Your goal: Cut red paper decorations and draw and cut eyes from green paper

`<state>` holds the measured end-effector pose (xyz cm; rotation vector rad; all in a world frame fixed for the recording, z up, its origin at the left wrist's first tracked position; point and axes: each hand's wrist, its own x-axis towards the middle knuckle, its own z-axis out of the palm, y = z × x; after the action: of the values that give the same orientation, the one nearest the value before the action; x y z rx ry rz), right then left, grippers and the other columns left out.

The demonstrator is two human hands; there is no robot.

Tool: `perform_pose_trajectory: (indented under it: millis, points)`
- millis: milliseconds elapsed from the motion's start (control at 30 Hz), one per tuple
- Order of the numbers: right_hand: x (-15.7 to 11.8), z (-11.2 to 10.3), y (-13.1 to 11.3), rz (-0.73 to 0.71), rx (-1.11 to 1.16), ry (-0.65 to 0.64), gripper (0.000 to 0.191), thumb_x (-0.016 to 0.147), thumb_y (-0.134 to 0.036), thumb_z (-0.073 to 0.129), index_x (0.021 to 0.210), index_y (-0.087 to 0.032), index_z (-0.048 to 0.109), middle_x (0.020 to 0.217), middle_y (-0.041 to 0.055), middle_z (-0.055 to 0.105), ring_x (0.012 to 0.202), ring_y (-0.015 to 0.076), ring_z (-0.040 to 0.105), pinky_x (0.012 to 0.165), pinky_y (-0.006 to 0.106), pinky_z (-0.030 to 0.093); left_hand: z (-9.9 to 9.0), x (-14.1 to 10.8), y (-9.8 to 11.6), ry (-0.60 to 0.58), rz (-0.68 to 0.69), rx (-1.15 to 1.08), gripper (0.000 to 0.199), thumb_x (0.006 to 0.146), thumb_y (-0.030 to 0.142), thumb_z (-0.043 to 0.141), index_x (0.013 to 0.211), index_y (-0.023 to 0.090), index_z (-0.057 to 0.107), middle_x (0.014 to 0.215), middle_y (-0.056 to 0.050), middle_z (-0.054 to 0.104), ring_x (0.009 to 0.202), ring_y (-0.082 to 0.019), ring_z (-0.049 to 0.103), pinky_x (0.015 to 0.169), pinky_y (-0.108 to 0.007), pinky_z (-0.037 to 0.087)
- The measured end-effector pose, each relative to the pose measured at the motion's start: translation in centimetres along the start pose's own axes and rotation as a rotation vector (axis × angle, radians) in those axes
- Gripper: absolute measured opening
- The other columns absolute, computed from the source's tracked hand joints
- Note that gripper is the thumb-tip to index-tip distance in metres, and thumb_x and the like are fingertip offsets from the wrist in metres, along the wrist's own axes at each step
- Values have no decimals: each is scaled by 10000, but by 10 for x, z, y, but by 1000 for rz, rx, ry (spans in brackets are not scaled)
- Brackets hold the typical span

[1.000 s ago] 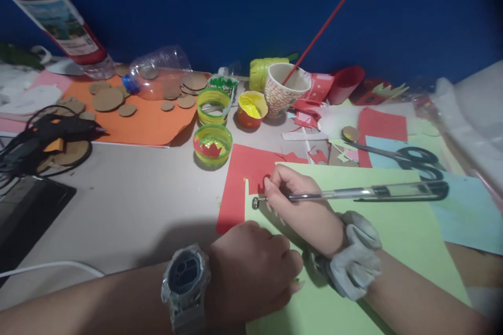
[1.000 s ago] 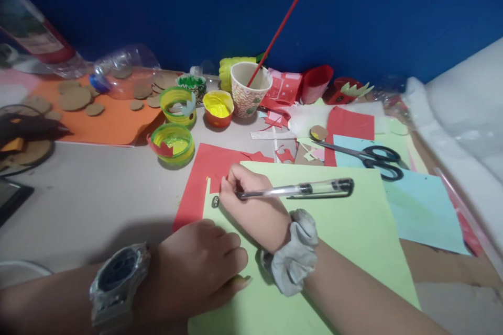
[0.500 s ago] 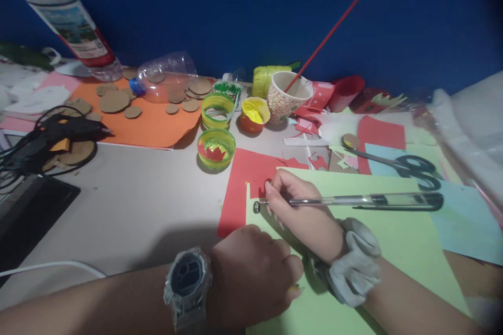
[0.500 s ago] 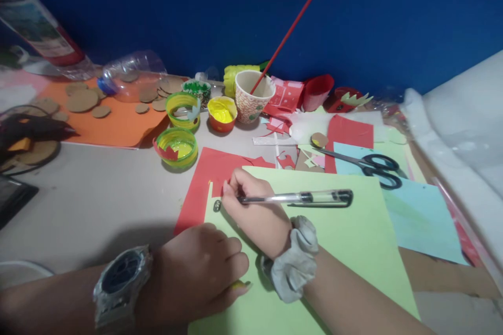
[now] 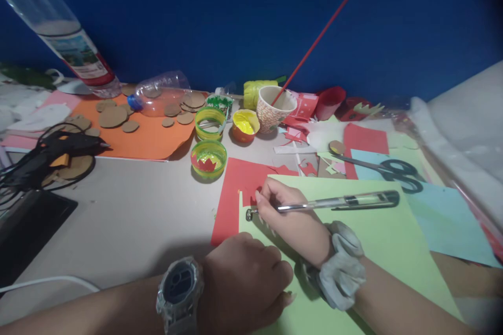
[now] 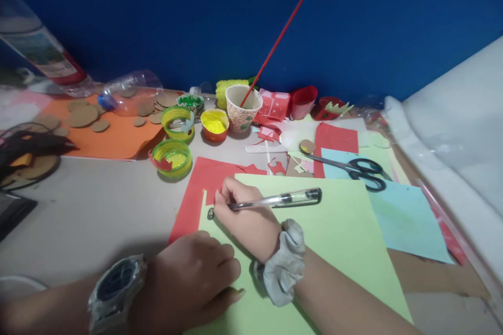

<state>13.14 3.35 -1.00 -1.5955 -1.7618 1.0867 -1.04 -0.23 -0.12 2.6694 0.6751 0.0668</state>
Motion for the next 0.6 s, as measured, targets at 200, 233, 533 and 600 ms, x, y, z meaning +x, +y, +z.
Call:
perform_pose_trajectory:
  millis: [200, 233, 533, 600]
  points:
    - [0, 0, -1, 5, 3, 0, 226, 839, -232, 465, 641, -209, 357, 569, -60, 415, 522, 99, 395, 505, 223, 331, 4, -2, 4, 69, -74, 51, 235, 862, 395, 497, 735, 197, 482, 734, 19, 591, 636, -163, 566, 561, -310, 394]
    - [0, 0, -1, 2, 7, -1, 226, 836, -230, 467, 639, -208, 359, 571, -59, 418, 524, 99, 399, 506, 222, 333, 5, -2, 5, 93, -85, 61, 231, 854, 397, 509, 736, 200, 483, 734, 21, 591, 639, -163, 566, 569, -311, 396]
    - [1, 0, -2, 10, 26, 2, 221, 830, -221, 470, 641, -209, 356, 562, -64, 395, 511, 96, 383, 494, 222, 326, 5, -1, 7, 107, -97, 61, 239, 794, 413, 601, 721, 202, 515, 720, 35, 611, 621, -166, 561, 557, -303, 400]
    - [1, 0, -2, 1, 11, -6, 233, 832, -224, 473, 633, -207, 351, 561, -64, 395, 515, 96, 383, 501, 223, 330, 6, -2, 7, 102, -110, 52, 254, 789, 425, 605, 713, 200, 516, 718, 29, 613, 631, -171, 564, 566, -301, 404]
